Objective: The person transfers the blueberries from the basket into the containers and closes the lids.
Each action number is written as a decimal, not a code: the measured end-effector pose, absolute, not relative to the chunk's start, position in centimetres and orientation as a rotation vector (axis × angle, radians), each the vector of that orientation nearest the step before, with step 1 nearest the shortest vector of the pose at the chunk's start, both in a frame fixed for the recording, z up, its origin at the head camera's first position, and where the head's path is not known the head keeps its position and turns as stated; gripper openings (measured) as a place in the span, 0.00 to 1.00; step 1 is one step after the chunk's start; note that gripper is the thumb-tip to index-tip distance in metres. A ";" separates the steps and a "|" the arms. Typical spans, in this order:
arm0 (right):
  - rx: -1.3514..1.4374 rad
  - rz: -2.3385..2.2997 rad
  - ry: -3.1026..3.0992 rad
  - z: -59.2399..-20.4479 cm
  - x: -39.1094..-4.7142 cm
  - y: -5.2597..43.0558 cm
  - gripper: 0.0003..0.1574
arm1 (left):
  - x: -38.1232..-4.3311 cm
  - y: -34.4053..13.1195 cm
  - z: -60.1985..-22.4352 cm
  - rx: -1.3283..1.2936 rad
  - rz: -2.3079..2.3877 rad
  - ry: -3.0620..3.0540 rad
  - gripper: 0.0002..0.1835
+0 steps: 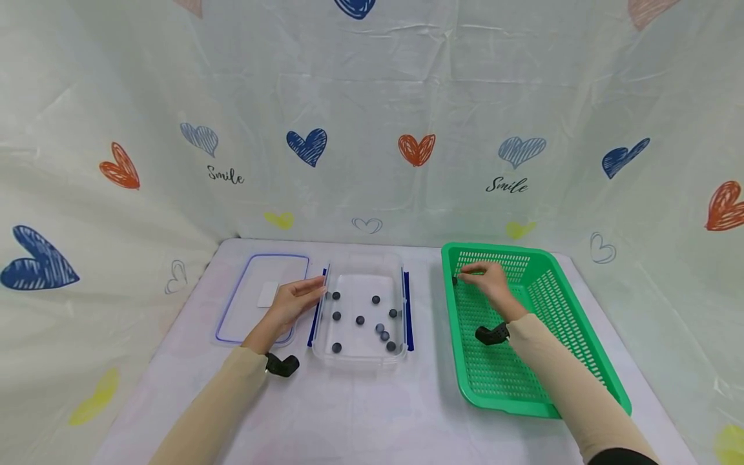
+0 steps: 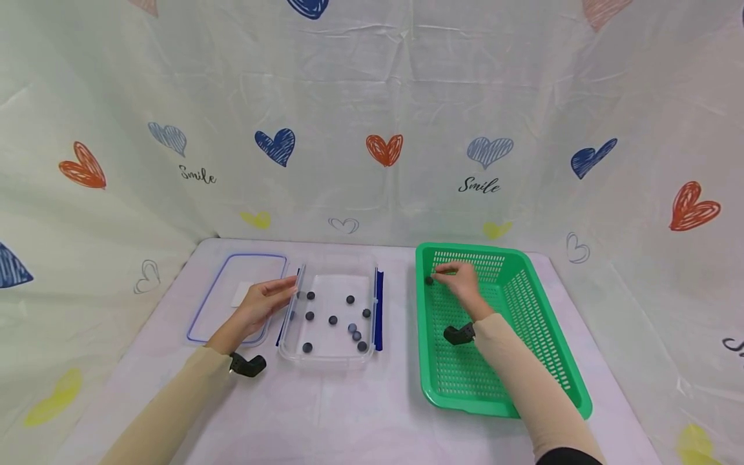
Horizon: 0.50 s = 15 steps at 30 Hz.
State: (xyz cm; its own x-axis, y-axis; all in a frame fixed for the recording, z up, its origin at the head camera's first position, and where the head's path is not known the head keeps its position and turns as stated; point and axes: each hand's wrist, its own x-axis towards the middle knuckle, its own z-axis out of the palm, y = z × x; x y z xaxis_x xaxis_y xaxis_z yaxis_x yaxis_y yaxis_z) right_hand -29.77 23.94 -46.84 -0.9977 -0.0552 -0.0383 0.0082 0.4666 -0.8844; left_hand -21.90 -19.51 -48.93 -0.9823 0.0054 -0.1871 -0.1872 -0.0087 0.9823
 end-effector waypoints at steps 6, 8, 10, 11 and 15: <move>-0.053 -1.578 2.655 -47.3 -30.0 23.6 0.18 | -22.0 -19.5 -49.0 -0.195 2.132 2.112 0.27; -0.053 -1.584 2.656 -47.5 -30.1 23.5 0.18 | -22.0 -19.5 -49.0 -0.192 2.133 2.113 0.27; -0.056 -1.587 2.656 -47.7 -30.2 23.4 0.18 | -22.0 -19.5 -49.1 -0.190 2.133 2.116 0.27; -0.052 -1.589 2.655 -47.9 -30.2 23.4 0.18 | -22.0 -19.5 -49.1 -0.189 2.133 2.117 0.27; -0.031 -1.585 2.663 -48.3 -30.4 23.3 0.17 | -22.0 -19.6 -49.2 -0.190 2.141 2.111 0.26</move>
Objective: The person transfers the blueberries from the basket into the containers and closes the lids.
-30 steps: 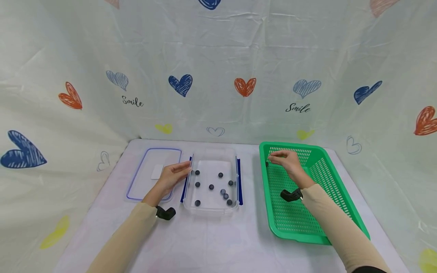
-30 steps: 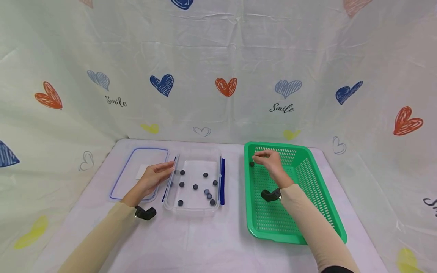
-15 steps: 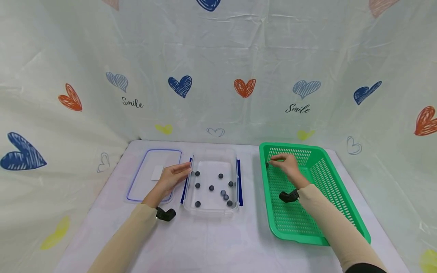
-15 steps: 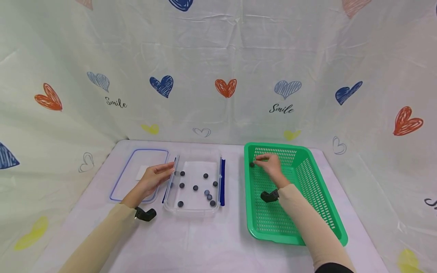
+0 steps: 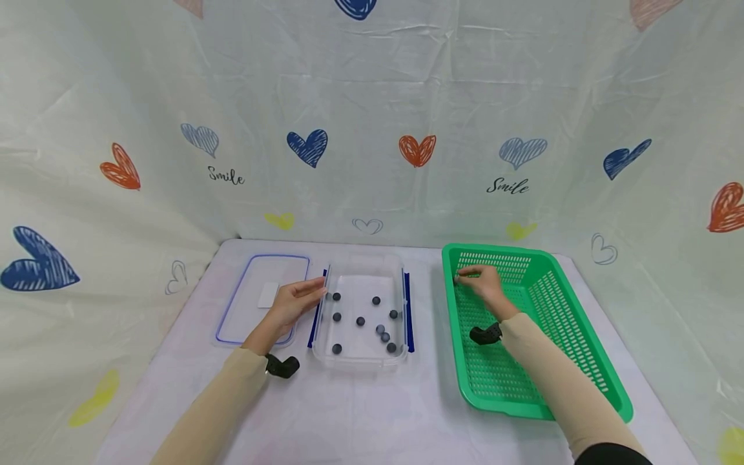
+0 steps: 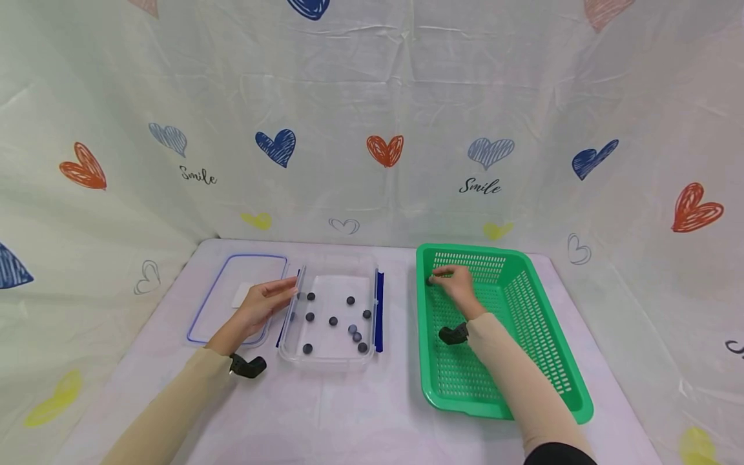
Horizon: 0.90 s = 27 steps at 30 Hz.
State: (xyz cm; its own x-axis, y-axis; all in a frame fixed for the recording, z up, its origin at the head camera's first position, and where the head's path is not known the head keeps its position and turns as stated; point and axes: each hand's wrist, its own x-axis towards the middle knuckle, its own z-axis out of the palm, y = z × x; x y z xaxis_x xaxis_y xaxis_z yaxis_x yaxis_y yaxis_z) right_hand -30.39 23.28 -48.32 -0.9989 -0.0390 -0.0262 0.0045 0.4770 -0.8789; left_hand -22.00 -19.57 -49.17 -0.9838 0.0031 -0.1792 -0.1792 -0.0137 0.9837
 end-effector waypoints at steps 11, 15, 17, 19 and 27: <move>-0.005 -1.525 2.712 -49.0 -30.6 22.9 0.16 | -21.9 -19.7 -49.2 -0.182 2.143 2.118 0.26; -0.015 -1.520 2.724 -49.3 -30.7 22.7 0.16 | -21.9 -19.7 -49.1 -0.175 2.152 2.107 0.27; -0.016 -1.510 2.730 -49.4 -30.7 22.7 0.15 | -21.9 -19.7 -49.1 -0.177 2.149 2.107 0.27; -0.015 -1.502 2.733 -49.4 -30.7 22.6 0.16 | -21.8 -19.6 -49.1 -0.178 2.148 2.109 0.26; -0.001 -1.504 2.733 -49.9 -31.0 22.6 0.16 | -21.8 -19.5 -49.0 -0.175 2.117 2.149 0.26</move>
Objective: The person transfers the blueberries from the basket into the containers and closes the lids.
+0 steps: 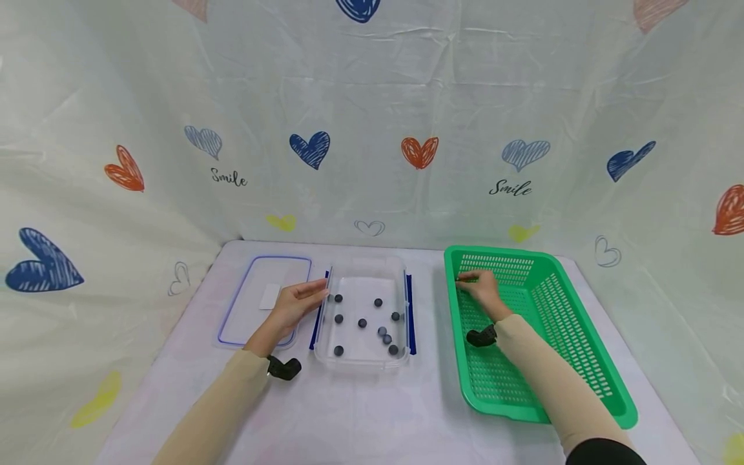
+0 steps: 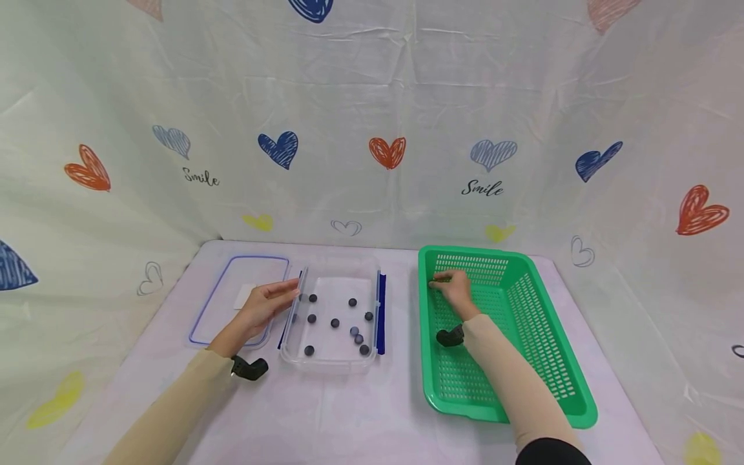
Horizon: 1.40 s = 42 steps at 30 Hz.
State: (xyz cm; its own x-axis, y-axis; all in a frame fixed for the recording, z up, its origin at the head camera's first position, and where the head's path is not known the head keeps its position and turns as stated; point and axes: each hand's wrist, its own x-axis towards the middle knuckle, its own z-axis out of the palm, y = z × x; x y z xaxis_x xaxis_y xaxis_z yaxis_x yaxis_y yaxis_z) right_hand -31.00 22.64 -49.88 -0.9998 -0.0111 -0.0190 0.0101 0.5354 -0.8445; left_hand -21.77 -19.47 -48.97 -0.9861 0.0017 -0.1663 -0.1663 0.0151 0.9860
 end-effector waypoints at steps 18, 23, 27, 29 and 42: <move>-0.008 -1.531 2.792 -50.4 -30.8 22.5 0.11 | -22.0 -19.4 -49.1 -0.192 2.118 2.139 0.26; -0.009 -1.447 2.838 -50.8 -31.1 22.4 0.11 | -22.0 -19.4 -49.3 -0.202 2.115 2.131 0.26; -0.022 -1.437 2.828 -50.7 -31.0 22.4 0.11 | -21.9 -19.4 -49.3 -0.206 2.118 2.132 0.26; -0.021 -1.443 2.813 -50.6 -31.0 22.5 0.11 | -21.8 -19.4 -49.3 -0.203 2.114 2.136 0.26; 0.006 -1.599 2.659 -49.5 -31.1 23.3 0.15 | -22.0 -19.5 -48.9 -0.184 2.121 2.130 0.27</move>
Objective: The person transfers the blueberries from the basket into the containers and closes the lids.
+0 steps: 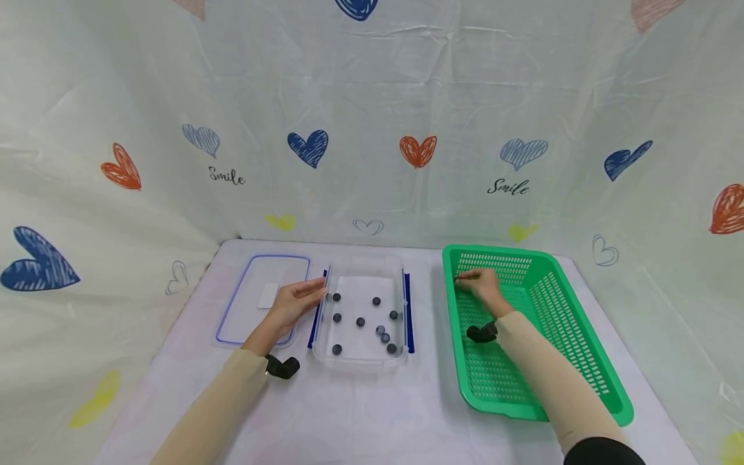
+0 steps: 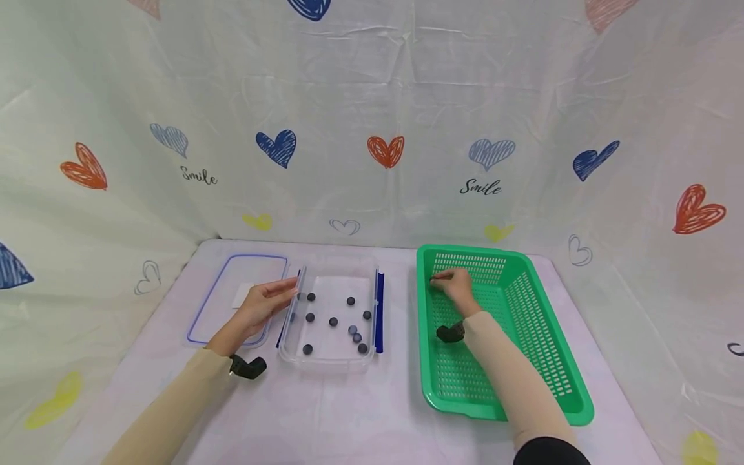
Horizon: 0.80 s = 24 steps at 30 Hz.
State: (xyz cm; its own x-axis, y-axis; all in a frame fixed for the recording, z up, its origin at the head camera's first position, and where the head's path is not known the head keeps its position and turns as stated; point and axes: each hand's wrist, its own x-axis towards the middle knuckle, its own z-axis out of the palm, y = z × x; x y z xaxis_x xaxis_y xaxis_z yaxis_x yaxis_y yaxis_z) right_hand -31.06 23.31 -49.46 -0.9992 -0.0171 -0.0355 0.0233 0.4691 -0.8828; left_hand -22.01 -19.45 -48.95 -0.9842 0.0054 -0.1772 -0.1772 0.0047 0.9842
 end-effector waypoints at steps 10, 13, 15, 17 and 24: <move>-0.028 -1.708 2.483 -47.9 -30.5 24.2 0.20 | -22.0 -19.7 -48.9 -0.209 2.122 2.128 0.27; -0.041 -1.737 2.442 -47.3 -30.3 24.5 0.22 | -21.9 -19.7 -48.9 -0.211 2.118 2.130 0.27; -0.041 -1.756 2.410 -47.0 -30.2 24.7 0.23 | -21.9 -19.7 -48.9 -0.217 2.124 2.126 0.26; -0.034 -1.790 2.373 -46.6 -30.1 24.9 0.25 | -21.9 -19.6 -48.9 -0.214 2.127 2.123 0.26; -0.006 -1.883 2.274 -45.2 -29.7 25.5 0.29 | -21.9 -19.5 -48.9 -0.185 2.112 2.132 0.27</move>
State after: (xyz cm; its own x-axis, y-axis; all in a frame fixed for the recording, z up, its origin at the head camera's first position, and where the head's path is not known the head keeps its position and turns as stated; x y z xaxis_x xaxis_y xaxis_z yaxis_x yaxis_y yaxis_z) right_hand -29.69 25.54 -45.22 -0.9822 -0.1230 -0.1421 0.1167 0.1940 -0.9740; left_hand -21.95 -19.55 -48.90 -0.9833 0.0079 -0.1818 -0.1817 0.0101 0.9833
